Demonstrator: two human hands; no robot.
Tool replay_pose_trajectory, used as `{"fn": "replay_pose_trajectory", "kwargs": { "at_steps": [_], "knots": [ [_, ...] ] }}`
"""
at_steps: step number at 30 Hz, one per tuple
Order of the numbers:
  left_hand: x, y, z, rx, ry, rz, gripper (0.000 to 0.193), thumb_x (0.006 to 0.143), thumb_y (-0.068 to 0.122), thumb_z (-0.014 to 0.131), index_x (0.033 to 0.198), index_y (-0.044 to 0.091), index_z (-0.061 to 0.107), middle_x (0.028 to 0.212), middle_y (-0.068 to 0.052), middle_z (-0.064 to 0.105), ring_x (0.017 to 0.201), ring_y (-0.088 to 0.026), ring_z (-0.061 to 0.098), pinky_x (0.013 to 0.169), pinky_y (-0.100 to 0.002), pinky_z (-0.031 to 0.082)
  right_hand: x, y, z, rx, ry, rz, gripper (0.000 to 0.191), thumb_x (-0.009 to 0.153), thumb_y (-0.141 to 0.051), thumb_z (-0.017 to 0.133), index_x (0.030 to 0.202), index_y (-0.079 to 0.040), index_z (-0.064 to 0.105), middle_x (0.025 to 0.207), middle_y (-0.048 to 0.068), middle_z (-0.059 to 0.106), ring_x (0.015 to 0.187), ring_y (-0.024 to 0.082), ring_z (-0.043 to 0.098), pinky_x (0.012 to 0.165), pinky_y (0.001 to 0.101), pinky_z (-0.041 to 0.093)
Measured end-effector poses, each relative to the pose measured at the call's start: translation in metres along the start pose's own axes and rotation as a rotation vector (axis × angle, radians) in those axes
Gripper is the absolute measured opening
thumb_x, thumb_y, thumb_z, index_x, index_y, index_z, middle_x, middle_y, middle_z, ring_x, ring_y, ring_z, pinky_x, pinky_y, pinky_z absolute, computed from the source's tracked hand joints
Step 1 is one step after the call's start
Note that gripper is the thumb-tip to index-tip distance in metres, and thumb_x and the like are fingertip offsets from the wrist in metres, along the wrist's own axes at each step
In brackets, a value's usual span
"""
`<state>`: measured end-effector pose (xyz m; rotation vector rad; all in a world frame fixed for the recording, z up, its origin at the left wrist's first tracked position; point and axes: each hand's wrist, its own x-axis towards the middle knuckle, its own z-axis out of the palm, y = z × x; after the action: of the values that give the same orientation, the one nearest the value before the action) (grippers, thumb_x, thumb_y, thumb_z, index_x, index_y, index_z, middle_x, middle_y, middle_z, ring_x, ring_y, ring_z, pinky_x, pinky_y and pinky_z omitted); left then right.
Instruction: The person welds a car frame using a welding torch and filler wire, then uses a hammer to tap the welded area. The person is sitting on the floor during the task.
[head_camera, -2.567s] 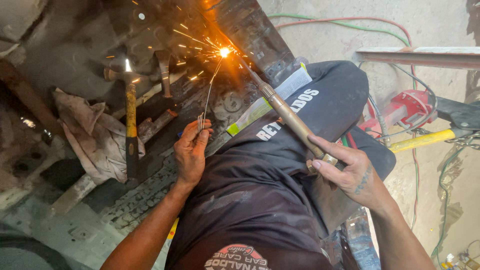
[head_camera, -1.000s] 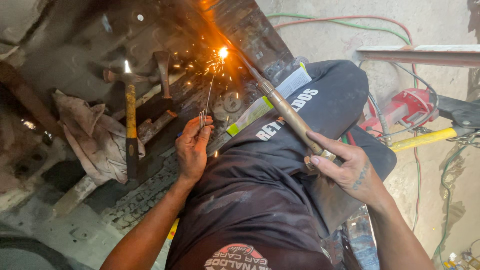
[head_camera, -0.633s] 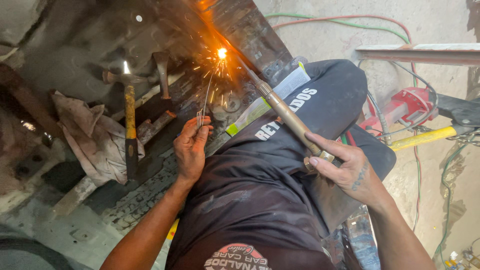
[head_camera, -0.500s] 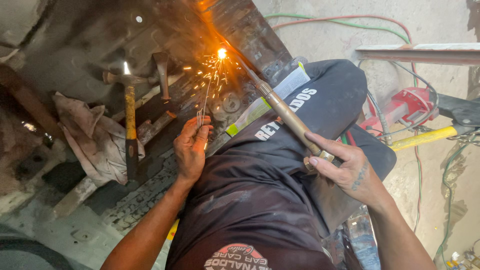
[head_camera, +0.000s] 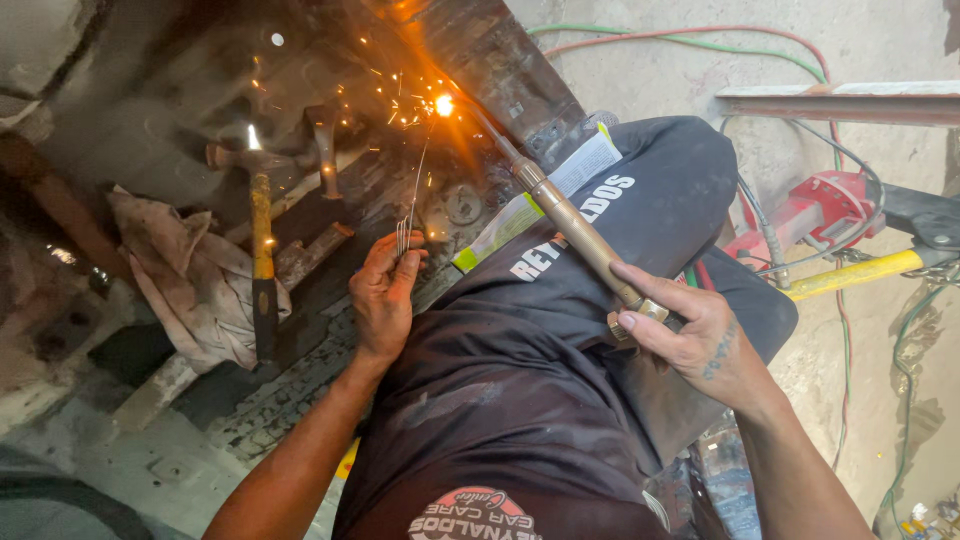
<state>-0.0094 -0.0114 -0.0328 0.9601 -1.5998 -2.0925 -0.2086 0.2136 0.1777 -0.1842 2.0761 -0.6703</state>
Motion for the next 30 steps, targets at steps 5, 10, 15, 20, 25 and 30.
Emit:
{"fn": "replay_pose_trajectory", "kwargs": {
  "at_steps": [5, 10, 15, 20, 25, 30],
  "knots": [
    [0.0006, 0.004, 0.0004, 0.027, 0.006, -0.032, 0.023, 0.105, 0.011, 0.061, 0.123, -0.003, 0.069, 0.125, -0.009, 0.067, 0.102, -0.014, 0.068, 0.09, -0.028, 0.057, -0.0002, 0.0019, -0.0003, 0.009, -0.014, -0.03, 0.055, 0.087, -0.019, 0.072, 0.141, -0.016, 0.064, 0.084, 0.002, 0.075, 0.058, 0.005, 0.059, 0.05, 0.0241, 0.049],
    [0.0015, 0.0062, 0.0008, 0.026, 0.006, -0.054, 0.023, 0.105, 0.012, 0.061, 0.122, -0.002, 0.069, 0.123, -0.008, 0.067, 0.099, -0.014, 0.069, 0.087, -0.028, 0.058, 0.0003, 0.0025, -0.0007, 0.0, -0.011, -0.033, 0.056, 0.086, -0.018, 0.072, 0.141, -0.016, 0.064, 0.084, 0.002, 0.076, 0.058, 0.006, 0.059, 0.05, 0.0242, 0.049],
    [0.0034, 0.0048, 0.0029, -0.025, 0.005, -0.036, 0.024, 0.105, 0.011, 0.06, 0.123, -0.003, 0.068, 0.126, -0.008, 0.065, 0.103, -0.014, 0.068, 0.09, -0.028, 0.057, 0.0002, 0.0022, -0.001, 0.044, -0.007, -0.003, 0.055, 0.086, -0.018, 0.071, 0.141, -0.015, 0.065, 0.086, 0.003, 0.075, 0.06, 0.006, 0.061, 0.05, 0.0249, 0.049],
    [0.0038, 0.0046, 0.0024, -0.007, -0.005, -0.037, 0.022, 0.106, 0.01, 0.06, 0.123, -0.002, 0.068, 0.124, -0.008, 0.065, 0.103, -0.014, 0.068, 0.089, -0.028, 0.057, 0.0005, 0.0029, -0.0008, 0.039, -0.009, -0.014, 0.055, 0.087, -0.018, 0.072, 0.141, -0.015, 0.064, 0.086, 0.003, 0.075, 0.06, 0.006, 0.061, 0.051, 0.0246, 0.049],
    [0.0041, 0.0052, 0.0033, 0.018, 0.004, -0.049, 0.022, 0.106, 0.01, 0.06, 0.122, -0.002, 0.068, 0.123, -0.008, 0.066, 0.101, -0.014, 0.068, 0.088, -0.027, 0.057, 0.0009, 0.0048, 0.0, 0.029, -0.007, -0.024, 0.054, 0.087, -0.018, 0.073, 0.14, -0.014, 0.066, 0.084, 0.004, 0.071, 0.06, 0.007, 0.06, 0.051, 0.0252, 0.049],
    [0.0048, 0.0061, 0.0042, 0.007, -0.004, -0.043, 0.022, 0.105, 0.01, 0.06, 0.122, -0.003, 0.068, 0.123, -0.008, 0.066, 0.102, -0.015, 0.068, 0.089, -0.027, 0.056, 0.0012, 0.0049, -0.0009, 0.017, -0.011, -0.055, 0.054, 0.087, -0.018, 0.072, 0.14, -0.014, 0.065, 0.085, 0.003, 0.072, 0.061, 0.006, 0.061, 0.052, 0.0243, 0.049]
  ]
}}
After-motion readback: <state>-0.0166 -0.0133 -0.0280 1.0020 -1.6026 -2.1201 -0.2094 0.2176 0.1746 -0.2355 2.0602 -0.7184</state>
